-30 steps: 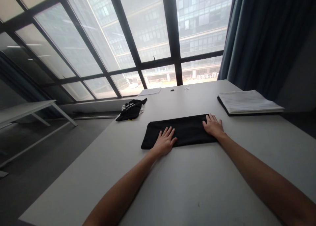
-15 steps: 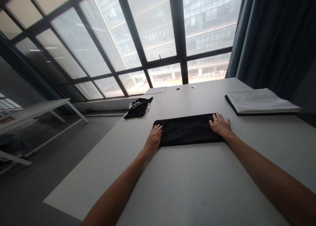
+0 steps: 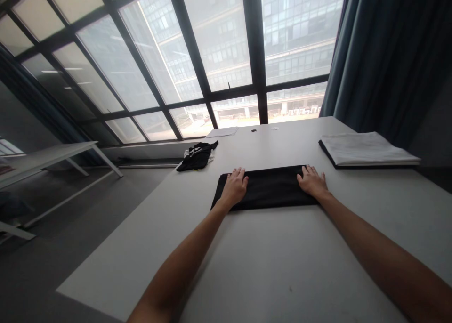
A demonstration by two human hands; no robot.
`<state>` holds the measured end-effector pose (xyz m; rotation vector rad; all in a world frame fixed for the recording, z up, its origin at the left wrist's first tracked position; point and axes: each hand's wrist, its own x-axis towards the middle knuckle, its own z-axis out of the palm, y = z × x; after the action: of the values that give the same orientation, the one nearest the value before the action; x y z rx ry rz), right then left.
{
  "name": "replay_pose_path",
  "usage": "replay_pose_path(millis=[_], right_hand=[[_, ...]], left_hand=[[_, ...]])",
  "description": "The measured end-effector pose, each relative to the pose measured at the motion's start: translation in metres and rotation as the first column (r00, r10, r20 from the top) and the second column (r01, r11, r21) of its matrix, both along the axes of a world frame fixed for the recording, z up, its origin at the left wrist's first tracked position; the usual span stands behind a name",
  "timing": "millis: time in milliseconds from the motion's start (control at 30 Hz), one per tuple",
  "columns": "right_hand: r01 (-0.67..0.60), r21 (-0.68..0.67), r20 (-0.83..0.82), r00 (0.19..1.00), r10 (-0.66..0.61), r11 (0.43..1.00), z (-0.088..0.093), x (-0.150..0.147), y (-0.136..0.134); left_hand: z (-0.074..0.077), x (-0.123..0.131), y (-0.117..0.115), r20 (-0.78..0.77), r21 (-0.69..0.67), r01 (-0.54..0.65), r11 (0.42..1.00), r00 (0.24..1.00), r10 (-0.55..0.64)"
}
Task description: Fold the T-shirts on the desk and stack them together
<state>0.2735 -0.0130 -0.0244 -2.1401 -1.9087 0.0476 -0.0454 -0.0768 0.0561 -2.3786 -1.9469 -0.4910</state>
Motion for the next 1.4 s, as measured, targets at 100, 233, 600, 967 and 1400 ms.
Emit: replay_pose_path(millis=[100, 233, 600, 967, 1400], right_hand=[[0.005, -0.011, -0.011, 1.0, -0.005, 1.0, 0.003, -0.001, -0.001], [0.0, -0.018, -0.019, 1.0, 0.0, 1.0, 0.007, -0.001, -0.002], [0.084, 0.093, -0.207, 0.976, -0.063, 0.992, 0.026, 0.003, -0.004], [0.135, -0.336, -0.616, 0.717, -0.326, 0.932, 0.079, 0.064, -0.001], [0.068, -0.46, -0.632, 0.675, -0.381, 0.885, 0.084, 0.061, -0.005]], left_hand=[[-0.012, 0.043, 0.013, 0.014, -0.046, 0.049, 0.998, 0.999, -0.049], [-0.037, 0.069, 0.021, -0.058, -0.147, 0.025, 0.989, 0.998, -0.034], [-0.049, 0.098, 0.047, -0.057, -0.141, 0.107, 0.984, 0.992, -0.116], [-0.044, 0.107, 0.042, -0.011, -0.102, 0.131, 0.986, 0.991, -0.132], [-0.041, 0.126, 0.016, -0.043, -0.159, 0.385, 0.909, 0.917, -0.395]])
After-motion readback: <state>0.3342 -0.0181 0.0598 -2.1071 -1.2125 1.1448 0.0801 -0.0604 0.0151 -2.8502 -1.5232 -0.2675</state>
